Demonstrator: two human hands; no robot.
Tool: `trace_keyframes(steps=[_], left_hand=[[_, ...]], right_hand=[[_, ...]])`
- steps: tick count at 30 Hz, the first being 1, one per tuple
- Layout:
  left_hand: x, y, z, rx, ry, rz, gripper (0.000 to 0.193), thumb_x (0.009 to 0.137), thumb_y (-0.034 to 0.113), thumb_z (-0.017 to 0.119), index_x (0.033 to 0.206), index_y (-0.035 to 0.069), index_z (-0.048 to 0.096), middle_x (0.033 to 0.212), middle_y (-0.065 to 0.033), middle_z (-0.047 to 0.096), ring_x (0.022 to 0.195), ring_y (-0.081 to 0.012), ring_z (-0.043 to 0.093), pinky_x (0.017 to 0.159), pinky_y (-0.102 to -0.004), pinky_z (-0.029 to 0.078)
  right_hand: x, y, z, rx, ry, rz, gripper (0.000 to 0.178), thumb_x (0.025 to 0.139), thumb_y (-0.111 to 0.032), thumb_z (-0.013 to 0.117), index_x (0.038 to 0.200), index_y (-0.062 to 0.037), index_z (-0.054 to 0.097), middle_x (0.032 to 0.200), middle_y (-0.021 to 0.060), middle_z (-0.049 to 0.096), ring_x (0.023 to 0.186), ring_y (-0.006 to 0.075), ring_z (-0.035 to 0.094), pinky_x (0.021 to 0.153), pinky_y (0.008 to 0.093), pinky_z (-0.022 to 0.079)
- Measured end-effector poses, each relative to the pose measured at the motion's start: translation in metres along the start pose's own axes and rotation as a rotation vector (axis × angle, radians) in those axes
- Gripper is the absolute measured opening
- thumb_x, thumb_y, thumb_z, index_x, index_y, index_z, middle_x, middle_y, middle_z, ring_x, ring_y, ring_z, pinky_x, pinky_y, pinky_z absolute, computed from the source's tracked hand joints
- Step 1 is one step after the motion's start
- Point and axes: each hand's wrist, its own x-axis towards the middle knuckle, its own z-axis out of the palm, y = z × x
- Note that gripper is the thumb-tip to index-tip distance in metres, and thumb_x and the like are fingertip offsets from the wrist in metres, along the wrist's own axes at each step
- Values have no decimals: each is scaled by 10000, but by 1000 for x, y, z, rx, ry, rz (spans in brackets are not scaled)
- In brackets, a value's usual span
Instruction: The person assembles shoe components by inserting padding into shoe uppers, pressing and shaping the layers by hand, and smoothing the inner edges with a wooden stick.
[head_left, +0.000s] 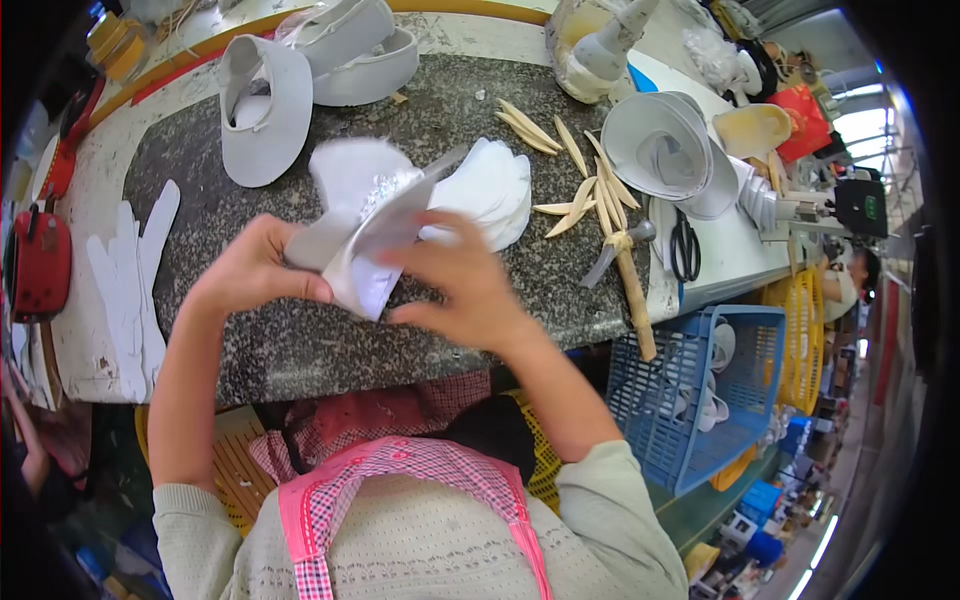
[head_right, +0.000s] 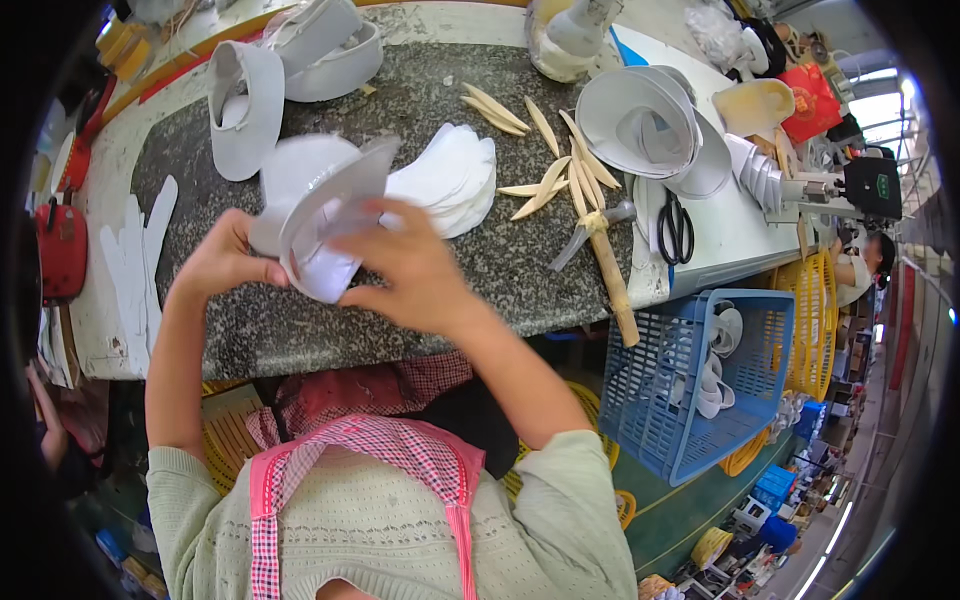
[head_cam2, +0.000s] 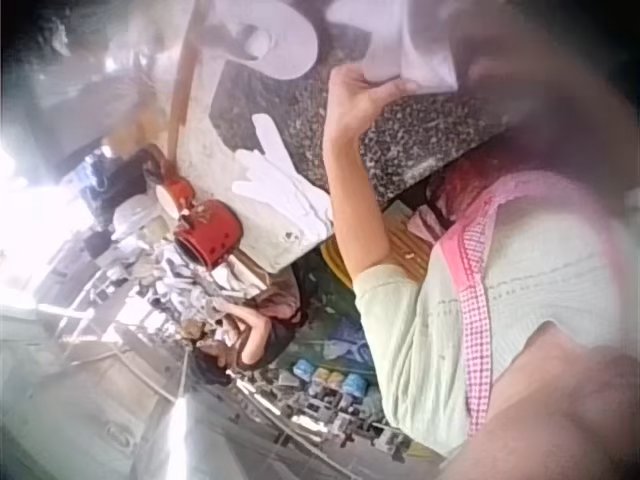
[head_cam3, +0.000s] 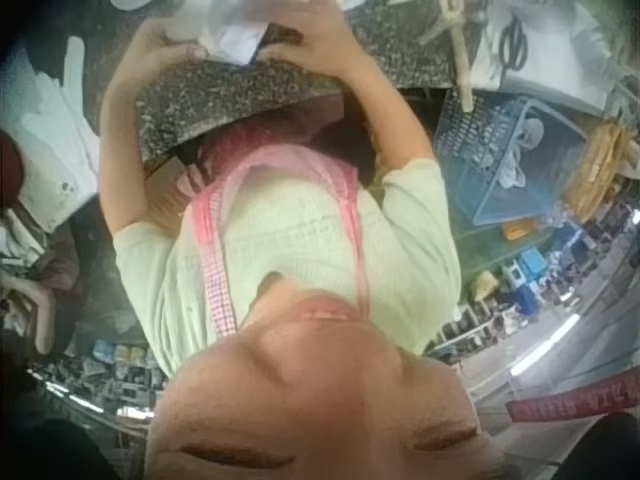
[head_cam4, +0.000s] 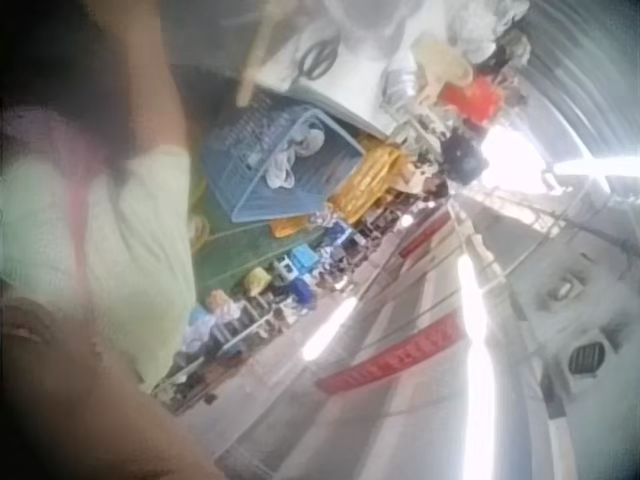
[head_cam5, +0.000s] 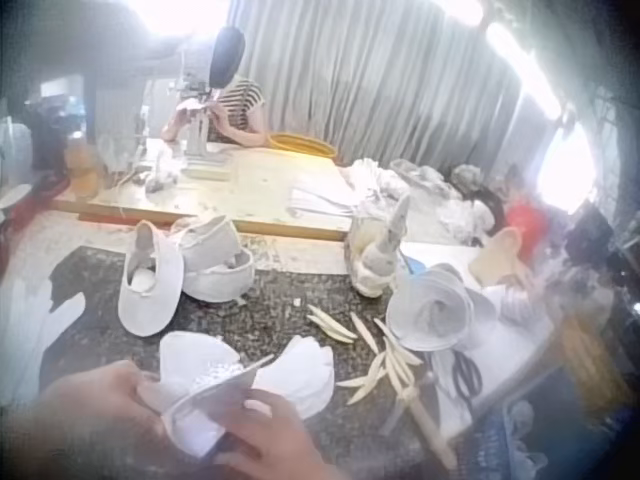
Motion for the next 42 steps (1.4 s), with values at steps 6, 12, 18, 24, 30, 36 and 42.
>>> trace_keyframes(steps=[6,12,18,24,30,36,42], left_hand=[[-13,-6,10,4,90,-34,163,598,21,714,757,11,679,702,-48,659,686,-127,619,678,-271,490],[-13,-1,3,-50,86,-79,134,617,24,715,743,18,671,743,-45,667,719,-121,614,690,-268,483],[-40,-19,-8,-73,93,-14,220,648,95,737,851,27,683,785,-31,670,743,-96,597,710,-273,480],[-31,-37,-7,-25,3,129,344,675,174,758,952,4,646,825,-53,671,776,-116,603,708,-284,476],[-47,-45,10,-114,74,189,337,684,133,757,971,2,636,842,-54,673,776,-115,608,698,-274,470],[-42,-59,11,-284,61,230,341,682,139,755,970,-4,644,857,-48,675,789,-111,600,720,-279,472],[-57,-60,-7,-128,93,159,327,675,165,737,968,35,671,854,-25,680,813,-106,600,787,-278,472]], right_hand=[[5,99,-119,-346,384,445,254,749,-165,665,972,-49,626,899,103,626,844,257,583,756,354,454],[71,155,-101,-531,58,336,280,761,-186,641,1023,-89,631,862,106,627,827,285,599,739,382,470],[68,171,-94,-701,30,357,205,764,-227,607,858,-60,536,781,153,593,737,356,579,644,435,439],[7,214,-122,-1106,50,-102,211,769,-33,545,980,-46,534,890,136,583,802,321,572,685,413,455],[29,174,-113,-1007,-297,-246,154,744,17,518,887,-13,469,827,161,514,776,344,528,644,437,417],[28,152,-127,-808,-292,124,166,757,15,514,907,-18,452,699,182,535,665,395,536,593,439,421],[59,138,-151,-90,-695,633,188,684,-22,619,811,-8,482,686,-19,437,627,107,461,568,268,439]])
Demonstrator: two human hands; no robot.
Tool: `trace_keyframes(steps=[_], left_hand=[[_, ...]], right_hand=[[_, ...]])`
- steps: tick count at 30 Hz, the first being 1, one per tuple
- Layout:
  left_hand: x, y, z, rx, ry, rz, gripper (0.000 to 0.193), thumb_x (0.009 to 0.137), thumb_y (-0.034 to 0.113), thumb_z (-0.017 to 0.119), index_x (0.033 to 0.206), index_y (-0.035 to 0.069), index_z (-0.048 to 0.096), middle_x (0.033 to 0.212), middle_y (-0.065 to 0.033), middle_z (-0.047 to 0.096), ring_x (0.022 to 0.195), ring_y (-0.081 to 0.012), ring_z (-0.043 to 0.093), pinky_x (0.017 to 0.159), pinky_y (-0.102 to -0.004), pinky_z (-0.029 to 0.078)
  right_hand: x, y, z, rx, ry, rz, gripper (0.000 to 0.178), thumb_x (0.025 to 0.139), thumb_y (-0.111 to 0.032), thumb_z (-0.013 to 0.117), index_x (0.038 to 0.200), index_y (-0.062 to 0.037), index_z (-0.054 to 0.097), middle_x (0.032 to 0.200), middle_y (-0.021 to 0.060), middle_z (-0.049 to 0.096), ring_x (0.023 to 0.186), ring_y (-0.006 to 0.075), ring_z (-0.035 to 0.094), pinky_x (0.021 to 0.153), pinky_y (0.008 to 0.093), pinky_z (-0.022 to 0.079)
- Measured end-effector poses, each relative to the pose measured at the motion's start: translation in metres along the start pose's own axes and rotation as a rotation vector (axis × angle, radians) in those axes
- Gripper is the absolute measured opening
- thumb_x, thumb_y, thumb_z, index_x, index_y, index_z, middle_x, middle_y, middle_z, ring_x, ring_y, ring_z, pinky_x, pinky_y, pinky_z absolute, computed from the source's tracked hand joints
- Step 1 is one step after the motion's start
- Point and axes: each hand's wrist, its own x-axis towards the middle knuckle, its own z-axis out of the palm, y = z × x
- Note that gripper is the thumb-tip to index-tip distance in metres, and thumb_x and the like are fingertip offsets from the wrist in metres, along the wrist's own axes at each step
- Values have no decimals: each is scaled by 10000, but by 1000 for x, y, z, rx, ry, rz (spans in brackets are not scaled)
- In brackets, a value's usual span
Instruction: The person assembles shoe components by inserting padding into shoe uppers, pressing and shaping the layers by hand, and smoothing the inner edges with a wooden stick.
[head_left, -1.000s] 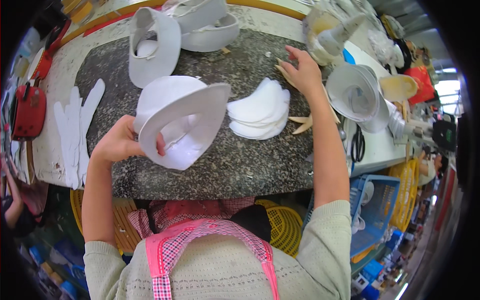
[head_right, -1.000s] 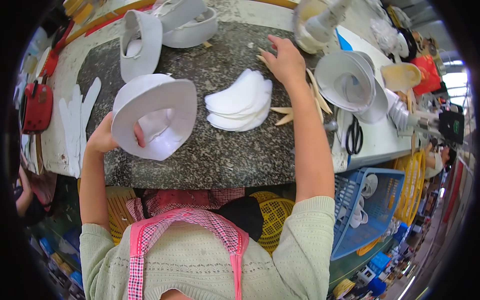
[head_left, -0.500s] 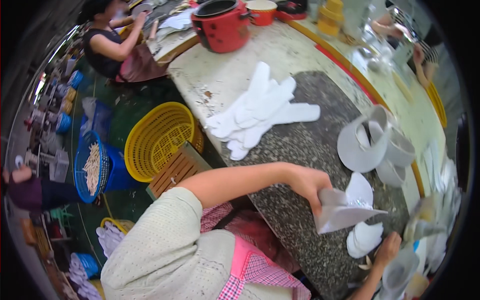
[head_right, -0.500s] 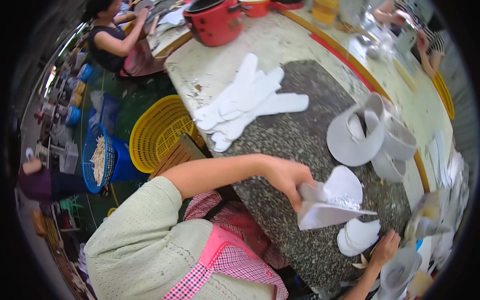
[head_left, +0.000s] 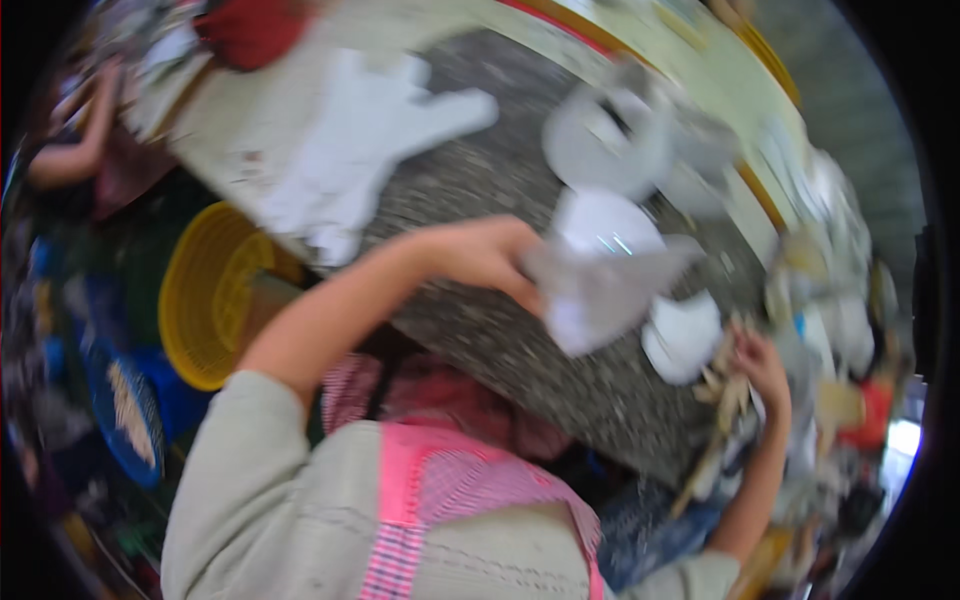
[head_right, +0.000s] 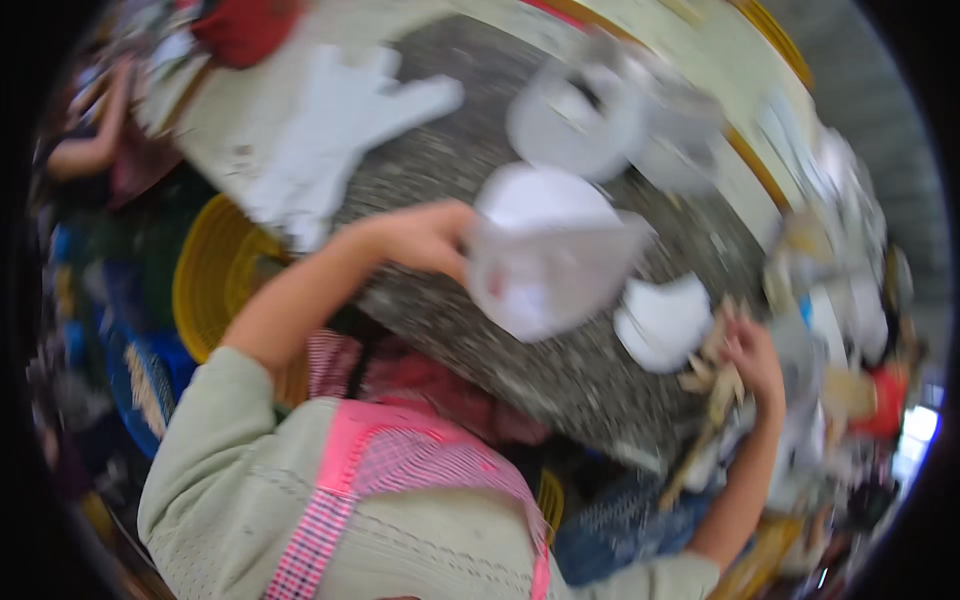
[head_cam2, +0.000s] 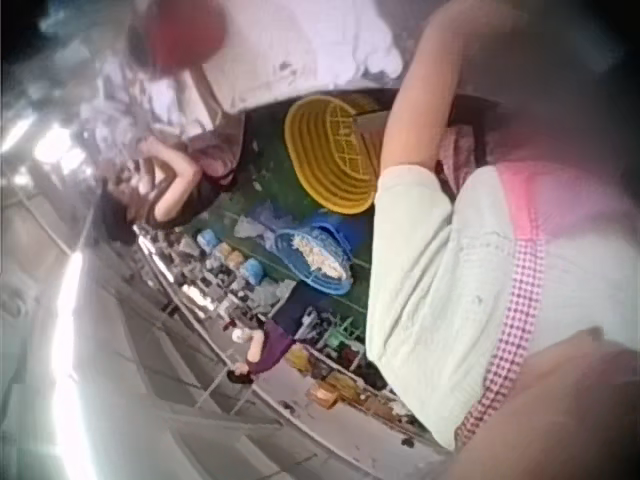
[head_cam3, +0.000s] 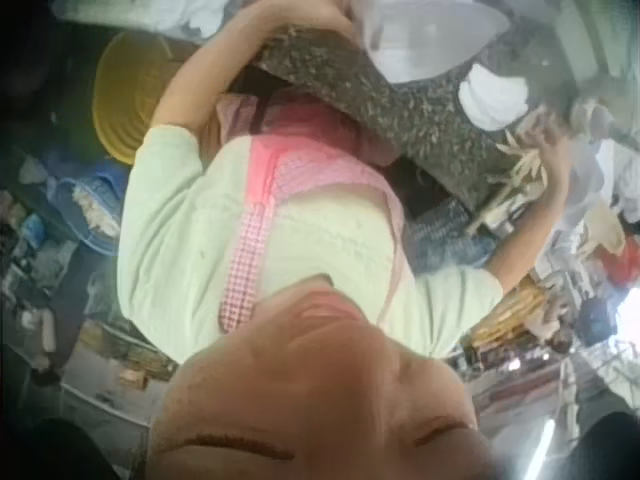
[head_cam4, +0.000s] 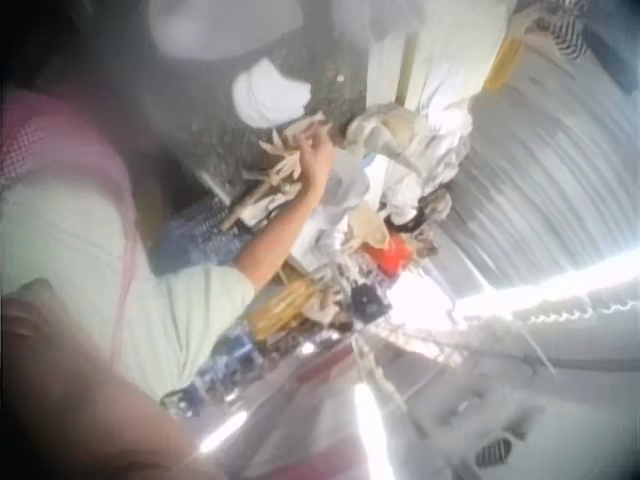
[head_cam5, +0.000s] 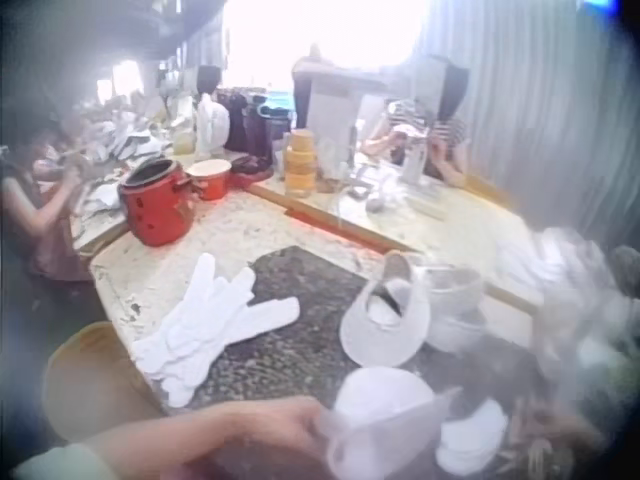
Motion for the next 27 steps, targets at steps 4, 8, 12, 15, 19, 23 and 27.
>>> trace_keyframes(steps=[4,8,12,15,19,23,27], left_hand=[[0,5,-2,2,88,82,199,694,45,698,890,36,665,908,-41,657,875,-134,592,815,-292,461],[5,6,2,62,11,24,139,709,43,676,846,38,653,874,-43,649,846,-138,589,807,-295,457],[-3,12,8,108,61,-35,128,685,29,649,812,41,646,823,-54,646,809,-156,594,786,-304,463],[-6,11,9,126,58,2,126,646,14,652,771,34,647,789,-66,648,776,-170,605,749,-303,477],[-4,13,8,134,108,-37,132,641,2,645,770,27,649,792,-72,652,768,-177,612,736,-305,483],[-5,17,7,150,103,-37,143,640,4,647,782,26,653,798,-69,655,762,-181,618,735,-308,486],[-8,16,8,165,89,-24,123,679,16,644,797,41,664,822,-67,659,803,-167,613,760,-299,479]], right_hand=[[-22,-19,-1,-5,254,-91,88,736,-31,639,735,-10,554,788,14,590,939,117,536,687,233,414],[-38,-25,12,139,865,-163,112,913,-133,525,839,-49,511,805,94,648,506,42,499,429,182,368],[-31,-8,25,351,958,-92,194,969,-248,422,898,-69,446,699,150,658,412,66,462,375,193,348],[-25,-3,39,498,841,83,193,966,-235,414,904,-61,470,647,168,634,396,122,515,349,207,342],[-39,-7,43,641,729,113,160,934,-195,487,954,-37,469,686,149,647,420,113,530,369,201,378],[-47,-25,57,630,658,56,142,883,-134,555,937,-7,520,678,101,648,510,102,585,421,209,419],[-60,-17,57,533,652,-20,109,839,-97,607,869,7,618,764,61,663,615,83,608,507,208,442]])
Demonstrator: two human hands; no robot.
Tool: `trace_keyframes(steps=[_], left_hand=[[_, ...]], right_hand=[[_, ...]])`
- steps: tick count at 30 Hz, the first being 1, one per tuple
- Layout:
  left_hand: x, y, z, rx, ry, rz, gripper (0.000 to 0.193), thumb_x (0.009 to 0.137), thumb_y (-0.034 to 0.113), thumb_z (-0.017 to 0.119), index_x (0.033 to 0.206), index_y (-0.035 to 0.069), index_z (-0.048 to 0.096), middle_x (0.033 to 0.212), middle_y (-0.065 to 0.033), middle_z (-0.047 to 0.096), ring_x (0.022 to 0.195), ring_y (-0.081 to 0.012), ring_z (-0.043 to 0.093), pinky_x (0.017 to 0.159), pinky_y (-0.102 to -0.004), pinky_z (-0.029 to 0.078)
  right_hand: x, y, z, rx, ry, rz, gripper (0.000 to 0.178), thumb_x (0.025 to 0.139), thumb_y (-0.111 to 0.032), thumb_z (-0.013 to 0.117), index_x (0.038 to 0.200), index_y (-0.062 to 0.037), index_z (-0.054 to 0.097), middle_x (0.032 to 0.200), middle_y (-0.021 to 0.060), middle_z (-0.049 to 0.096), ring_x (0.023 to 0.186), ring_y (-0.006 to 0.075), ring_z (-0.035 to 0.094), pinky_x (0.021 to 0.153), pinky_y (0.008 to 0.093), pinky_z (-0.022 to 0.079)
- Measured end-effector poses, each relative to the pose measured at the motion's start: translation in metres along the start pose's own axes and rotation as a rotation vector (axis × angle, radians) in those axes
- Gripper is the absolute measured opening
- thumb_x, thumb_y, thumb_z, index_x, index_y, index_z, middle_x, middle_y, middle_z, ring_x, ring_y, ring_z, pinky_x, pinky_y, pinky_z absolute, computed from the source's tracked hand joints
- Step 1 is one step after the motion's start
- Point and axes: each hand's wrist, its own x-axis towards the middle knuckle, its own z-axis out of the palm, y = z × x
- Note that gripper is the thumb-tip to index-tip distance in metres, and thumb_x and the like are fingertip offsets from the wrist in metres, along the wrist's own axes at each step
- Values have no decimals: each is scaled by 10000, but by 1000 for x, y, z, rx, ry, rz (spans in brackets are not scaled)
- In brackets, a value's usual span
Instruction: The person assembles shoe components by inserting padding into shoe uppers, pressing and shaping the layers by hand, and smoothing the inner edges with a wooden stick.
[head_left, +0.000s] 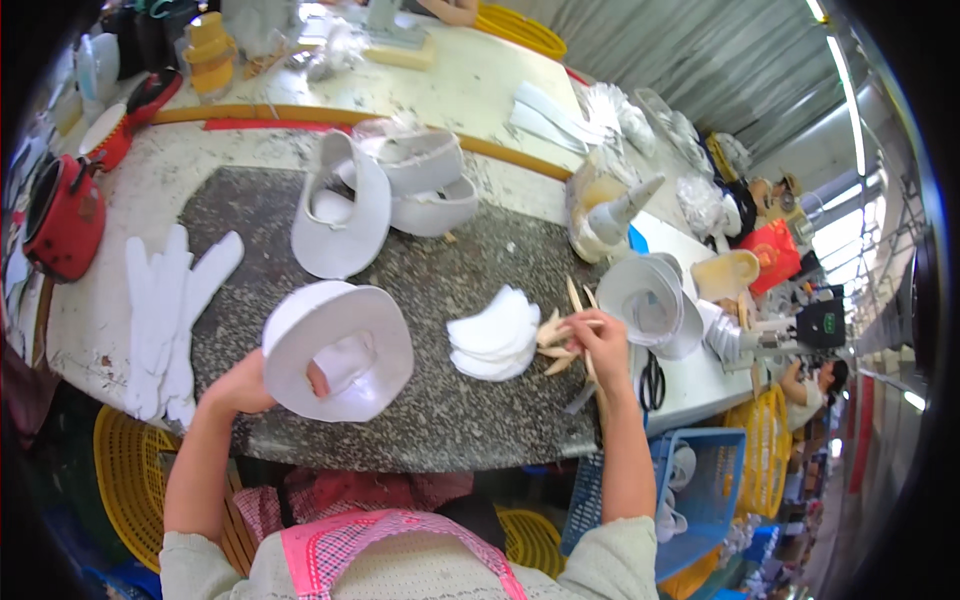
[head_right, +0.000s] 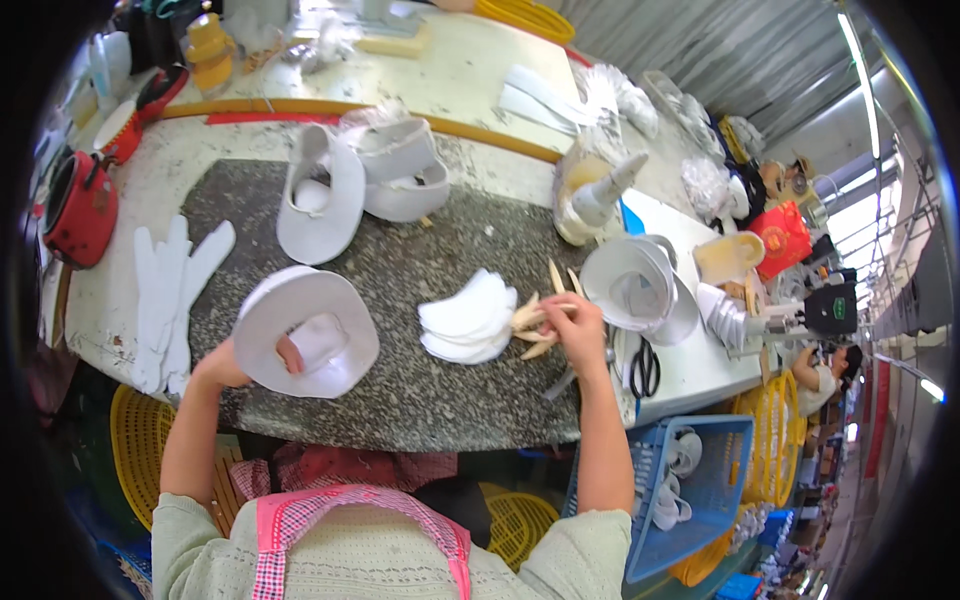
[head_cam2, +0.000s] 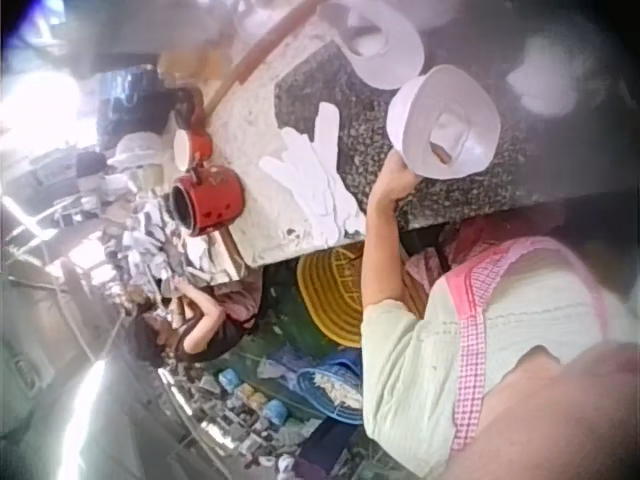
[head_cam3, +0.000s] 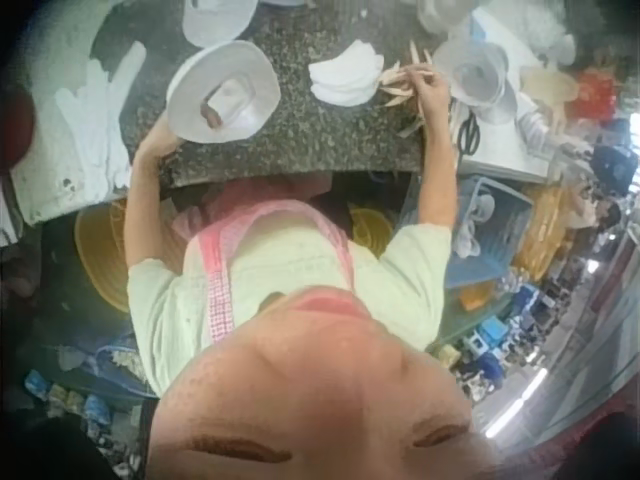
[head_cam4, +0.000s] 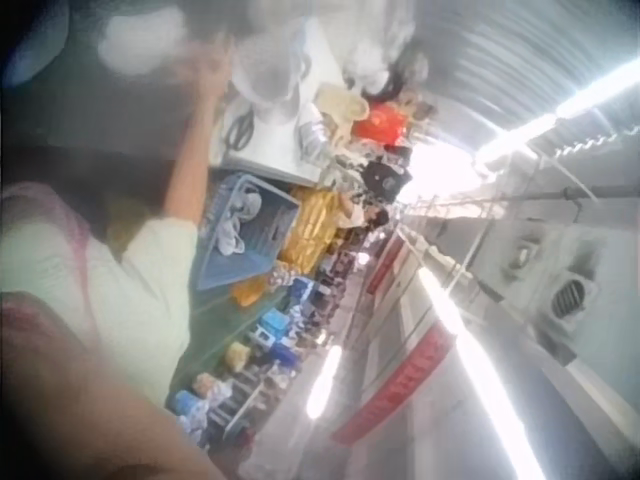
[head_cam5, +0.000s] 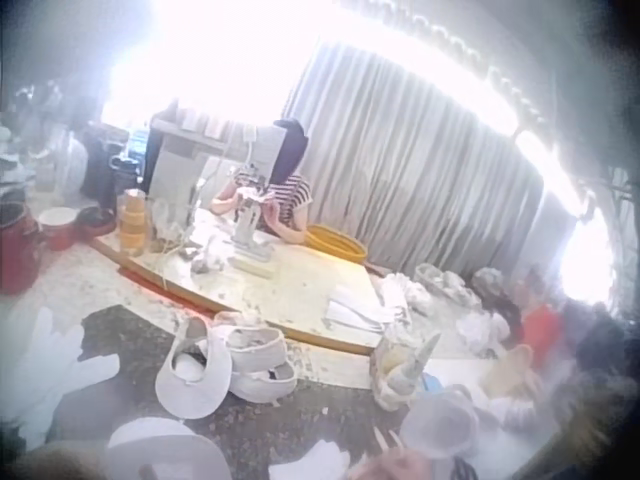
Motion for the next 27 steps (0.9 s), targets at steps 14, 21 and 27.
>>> trace_keyframes(steps=[14,21,27], left_hand=[[-13,-15,-2,6,17,24,230,735,109,691,962,76,672,959,-44,650,926,-136,567,849,-308,448],[2,-6,10,-50,-51,89,334,749,141,713,1051,32,620,998,-63,647,936,-137,571,850,-301,441],[-4,-19,2,83,-18,87,240,760,137,698,976,49,645,911,-66,664,862,-141,599,800,-300,464]], right_hand=[[-16,2,30,-745,397,-646,108,801,-85,548,846,2,595,921,172,580,937,345,527,847,430,394],[-24,32,17,163,386,-86,115,921,-110,504,948,-12,557,855,94,568,725,135,563,653,252,481],[-67,-67,118,408,-1,-323,75,867,5,499,903,4,564,817,67,516,690,142,574,601,244,520]])
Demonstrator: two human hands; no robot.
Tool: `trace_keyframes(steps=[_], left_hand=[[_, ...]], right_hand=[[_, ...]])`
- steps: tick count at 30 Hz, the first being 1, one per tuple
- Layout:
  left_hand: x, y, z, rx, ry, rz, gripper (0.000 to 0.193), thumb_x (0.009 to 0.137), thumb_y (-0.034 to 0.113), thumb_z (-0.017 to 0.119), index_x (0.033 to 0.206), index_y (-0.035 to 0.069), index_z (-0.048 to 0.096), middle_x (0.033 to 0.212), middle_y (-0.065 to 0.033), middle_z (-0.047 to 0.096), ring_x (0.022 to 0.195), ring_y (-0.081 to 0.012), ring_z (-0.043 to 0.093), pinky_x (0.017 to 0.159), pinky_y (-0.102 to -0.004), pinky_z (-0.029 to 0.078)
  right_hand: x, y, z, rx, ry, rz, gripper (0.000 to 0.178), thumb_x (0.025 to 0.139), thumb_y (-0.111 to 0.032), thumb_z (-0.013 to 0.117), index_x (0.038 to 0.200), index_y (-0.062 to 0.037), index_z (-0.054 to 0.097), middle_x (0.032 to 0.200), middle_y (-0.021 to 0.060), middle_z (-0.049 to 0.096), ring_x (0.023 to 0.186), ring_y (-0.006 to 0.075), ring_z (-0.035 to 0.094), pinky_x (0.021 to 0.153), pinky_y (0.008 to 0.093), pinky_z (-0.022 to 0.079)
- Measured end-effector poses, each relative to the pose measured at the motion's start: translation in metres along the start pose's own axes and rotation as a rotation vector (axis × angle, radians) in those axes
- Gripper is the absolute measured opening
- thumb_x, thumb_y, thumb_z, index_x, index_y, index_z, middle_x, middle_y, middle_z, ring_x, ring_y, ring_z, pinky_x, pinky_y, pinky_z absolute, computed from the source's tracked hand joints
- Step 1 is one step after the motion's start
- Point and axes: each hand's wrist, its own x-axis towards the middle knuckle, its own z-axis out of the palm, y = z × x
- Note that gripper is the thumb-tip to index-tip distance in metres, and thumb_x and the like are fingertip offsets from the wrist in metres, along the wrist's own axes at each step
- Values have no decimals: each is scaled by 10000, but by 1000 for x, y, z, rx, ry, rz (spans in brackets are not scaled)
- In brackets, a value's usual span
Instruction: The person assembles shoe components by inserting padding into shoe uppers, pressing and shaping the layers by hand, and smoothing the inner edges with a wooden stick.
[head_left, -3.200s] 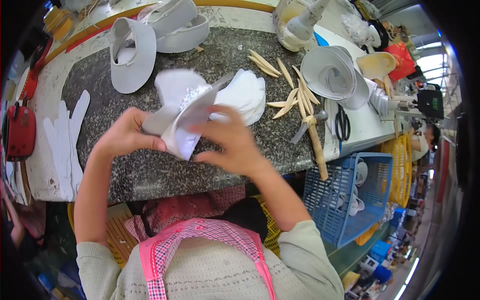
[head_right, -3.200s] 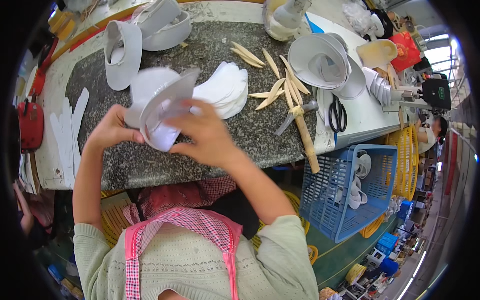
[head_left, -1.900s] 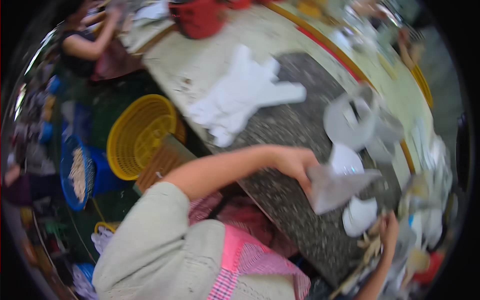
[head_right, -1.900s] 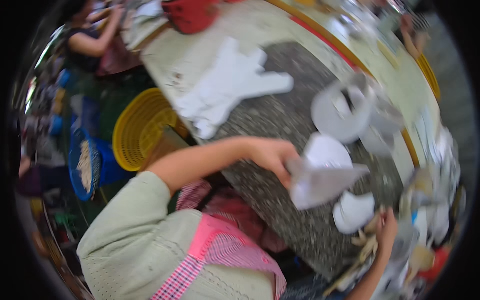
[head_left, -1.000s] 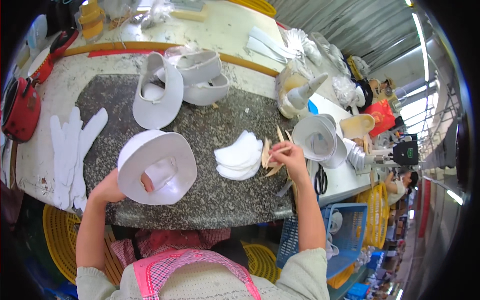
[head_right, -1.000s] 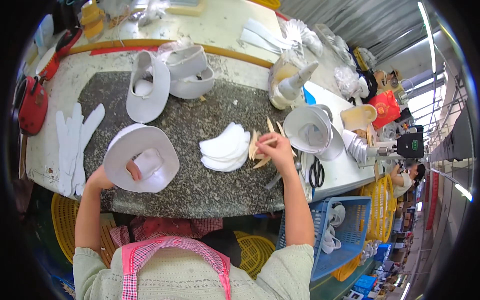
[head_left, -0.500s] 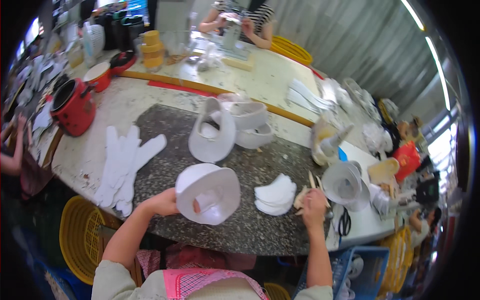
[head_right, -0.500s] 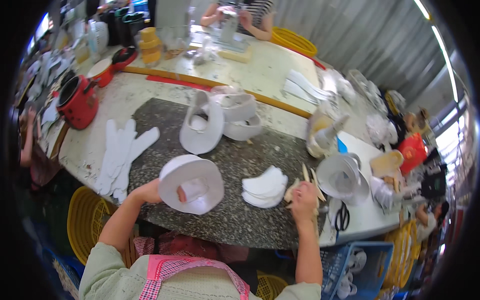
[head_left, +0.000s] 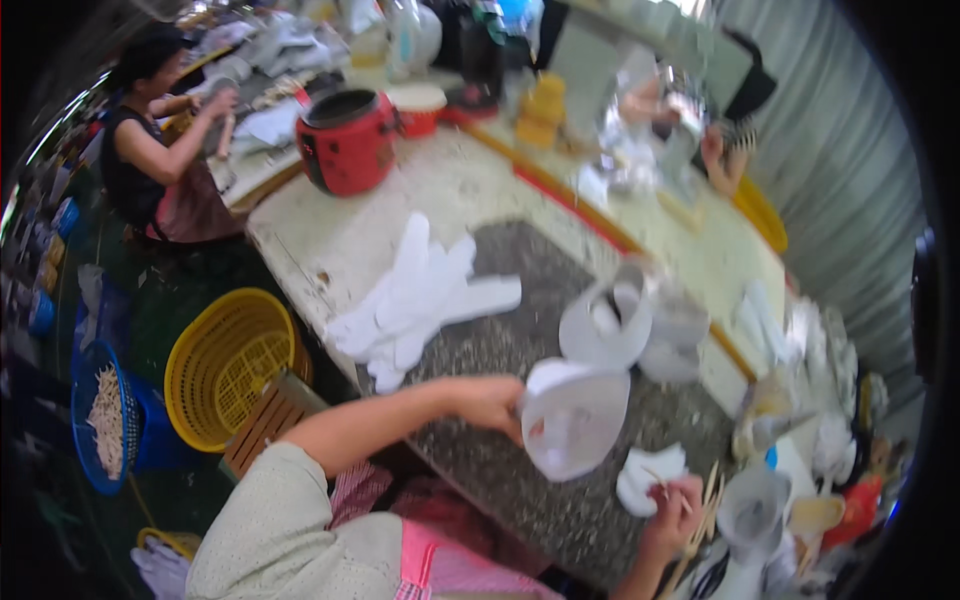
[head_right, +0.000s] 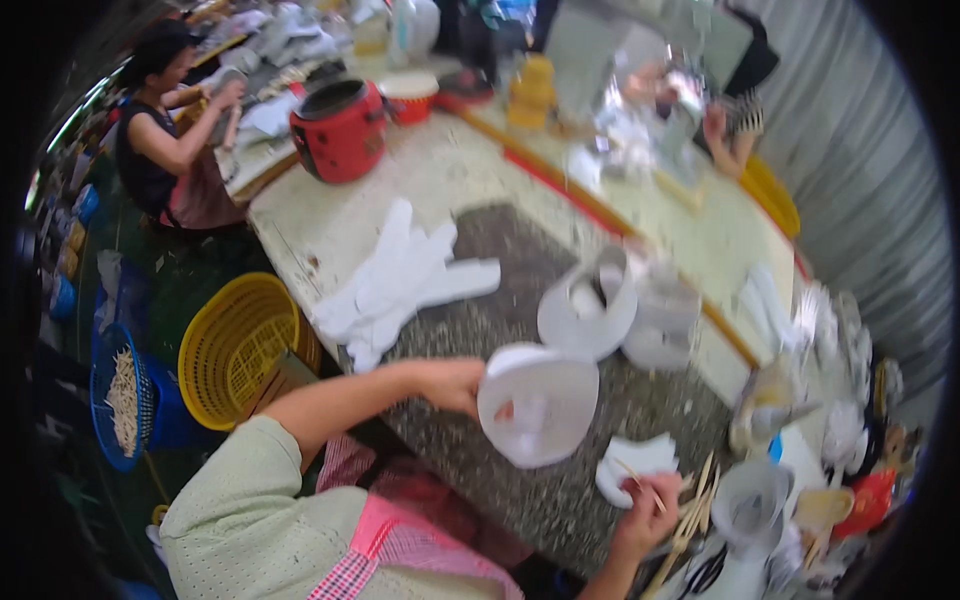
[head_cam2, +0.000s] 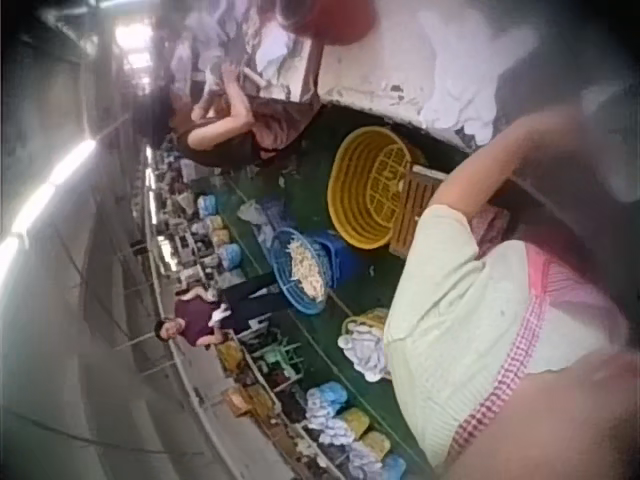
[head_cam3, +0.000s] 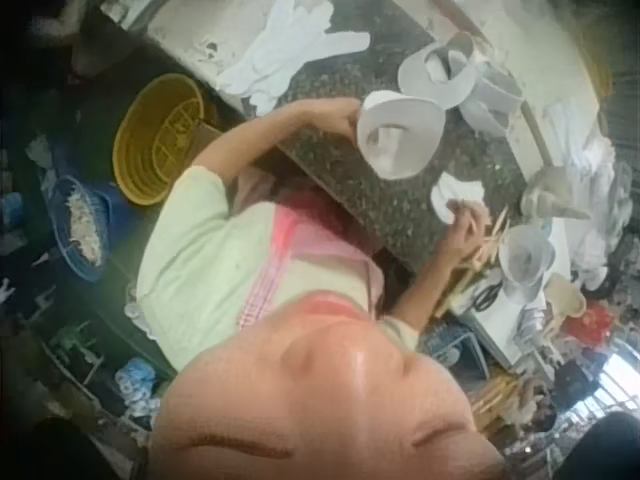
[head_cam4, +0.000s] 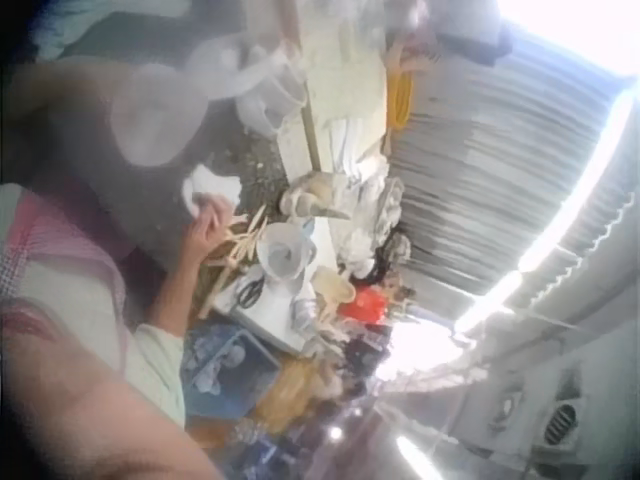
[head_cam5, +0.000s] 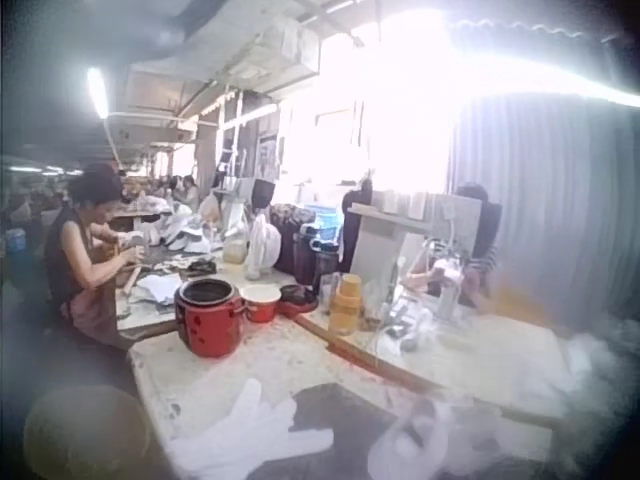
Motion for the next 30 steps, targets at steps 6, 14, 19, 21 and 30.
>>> trace_keyframes(steps=[6,14,19,21,30], left_hand=[[-14,6,-16,20,83,78,190,714,114,687,895,71,653,865,-77,657,803,-176,605,745,-312,468],[-18,-21,-1,-99,6,148,191,663,122,691,837,82,624,882,-48,618,845,-217,566,776,-334,444],[-29,-28,6,-108,28,94,335,705,166,689,1020,89,604,1050,-119,585,981,-272,552,855,-354,433],[-28,-19,7,-41,56,49,409,721,185,689,1103,89,581,1122,-151,562,1034,-296,541,890,-365,426],[-24,-9,5,81,112,-45,503,688,223,742,1139,74,576,1128,-126,579,1027,-222,551,914,-338,415]], right_hand=[[-4,-2,97,-367,-466,-206,121,713,25,685,817,-2,629,737,96,613,637,193,596,555,271,463],[-11,27,101,-84,-213,84,163,764,26,649,918,3,601,789,126,639,656,179,648,579,254,501],[-14,25,105,-562,-475,-357,179,736,30,639,902,-33,611,774,123,628,650,252,630,575,311,489],[-16,27,100,-686,-483,-272,165,745,9,635,897,-51,619,763,124,627,618,264,611,546,323,477],[-14,38,108,-751,-417,-314,123,778,32,624,892,-13,631,721,113,642,591,178,633,520,258,486]])
